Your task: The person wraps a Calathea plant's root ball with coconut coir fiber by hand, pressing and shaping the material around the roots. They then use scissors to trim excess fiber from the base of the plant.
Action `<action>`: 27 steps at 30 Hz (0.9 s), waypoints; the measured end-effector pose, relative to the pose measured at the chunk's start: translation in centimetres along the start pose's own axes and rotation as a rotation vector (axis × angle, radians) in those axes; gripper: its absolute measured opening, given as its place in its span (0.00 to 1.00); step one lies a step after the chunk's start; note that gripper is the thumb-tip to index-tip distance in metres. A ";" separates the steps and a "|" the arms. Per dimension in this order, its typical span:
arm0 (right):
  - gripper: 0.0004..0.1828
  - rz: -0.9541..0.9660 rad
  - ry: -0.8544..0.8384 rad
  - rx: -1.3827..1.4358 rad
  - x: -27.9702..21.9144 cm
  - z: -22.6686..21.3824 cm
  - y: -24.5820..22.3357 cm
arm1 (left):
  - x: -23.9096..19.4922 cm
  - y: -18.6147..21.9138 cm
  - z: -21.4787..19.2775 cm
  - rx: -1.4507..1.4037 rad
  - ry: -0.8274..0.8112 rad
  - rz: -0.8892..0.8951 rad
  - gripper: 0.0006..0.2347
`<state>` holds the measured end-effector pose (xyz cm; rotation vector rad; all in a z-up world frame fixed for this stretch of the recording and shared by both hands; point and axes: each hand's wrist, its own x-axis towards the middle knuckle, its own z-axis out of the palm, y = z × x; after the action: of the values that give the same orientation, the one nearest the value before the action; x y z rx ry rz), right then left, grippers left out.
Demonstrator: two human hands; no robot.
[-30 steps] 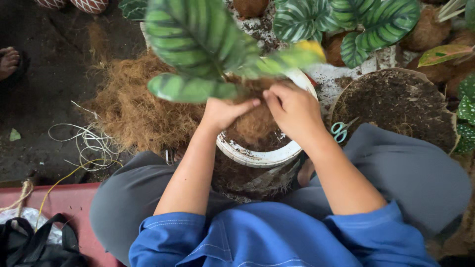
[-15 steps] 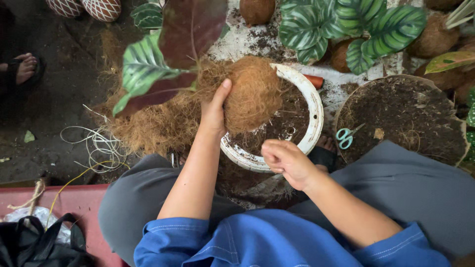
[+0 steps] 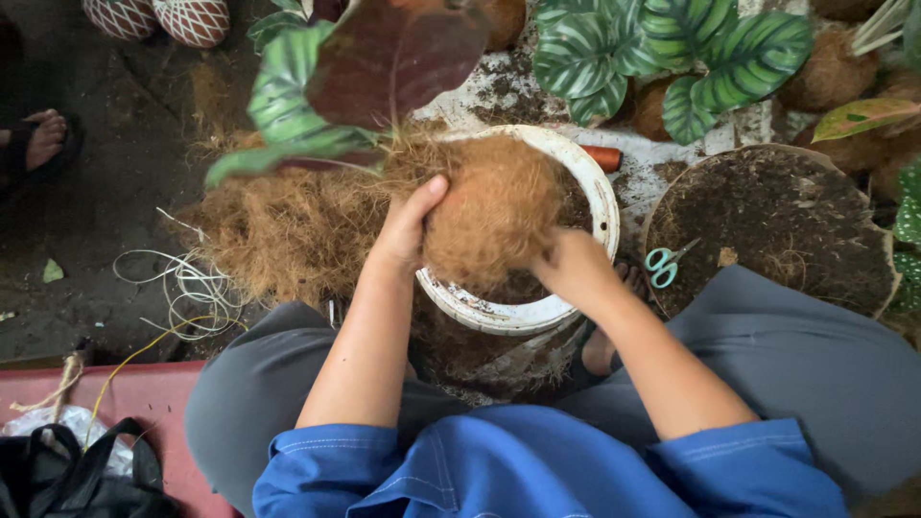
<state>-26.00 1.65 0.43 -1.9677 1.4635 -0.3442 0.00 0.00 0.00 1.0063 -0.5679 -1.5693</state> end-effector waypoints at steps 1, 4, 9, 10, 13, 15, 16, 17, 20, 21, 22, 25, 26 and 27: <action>0.14 0.083 0.017 -0.127 0.4 -0.5 0.3 | -0.1 0.2 -0.1 0.024 -0.018 -0.001 0.39; 0.07 -0.115 0.194 -0.283 2.0 -2.3 1.5 | -0.8 0.6 0.0 0.034 -0.238 0.029 0.40; 0.14 0.119 0.234 -0.068 3.5 -4.2 2.8 | -1.3 0.9 0.3 0.173 -0.406 -0.010 0.40; 0.15 0.203 0.183 0.014 3.7 -4.5 2.9 | -1.2 0.8 0.4 0.194 -0.469 0.011 0.40; 0.10 0.027 0.190 0.655 3.7 -4.7 2.1 | -1.1 0.4 0.1 0.381 -0.468 0.092 0.41; 0.13 0.084 0.155 0.743 3.7 -4.5 1.0 | -0.8 -0.1 -0.2 0.515 -0.417 0.117 0.42; 0.15 0.115 0.138 0.787 3.7 -4.5 0.5 | -0.5 -0.4 -0.4 0.566 -0.397 0.111 0.42; 0.14 0.004 0.169 0.721 3.6 -4.4 0.0 | -0.3 -0.7 -0.6 0.616 -0.376 0.106 0.42; 0.13 -0.264 0.308 0.409 3.4 -4.6 -1.7 | 0.8 -1.4 -0.1 0.887 -0.456 0.088 0.39; 0.13 -0.313 0.389 0.232 3.4 -4.6 -2.4 | 0.8 -1.5 0.3 1.006 -0.426 0.123 0.33; 0.13 -0.360 0.466 0.054 3.3 -4.7 -3.0 | 0.5 -1.6 1.0 1.125 -0.394 0.157 0.28; 0.10 -0.110 0.386 0.042 2.7 -4.0 -5.3 | -1.1 -1.4 4.1 1.070 -0.144 0.289 0.22; 0.08 -0.106 0.399 0.037 2.7 -3.6 -5.9 | -1.7 -0.9 5.0 0.980 -0.037 0.336 0.22; 0.06 -0.100 0.411 0.033 2.6 -3.2 -6.4 | -2.3 -0.1 5.6 1.008 0.029 0.302 0.22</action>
<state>-22.05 -0.85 6.50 -2.0284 1.5929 -0.8536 -4.77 1.34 3.56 1.5683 -1.4888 -0.9538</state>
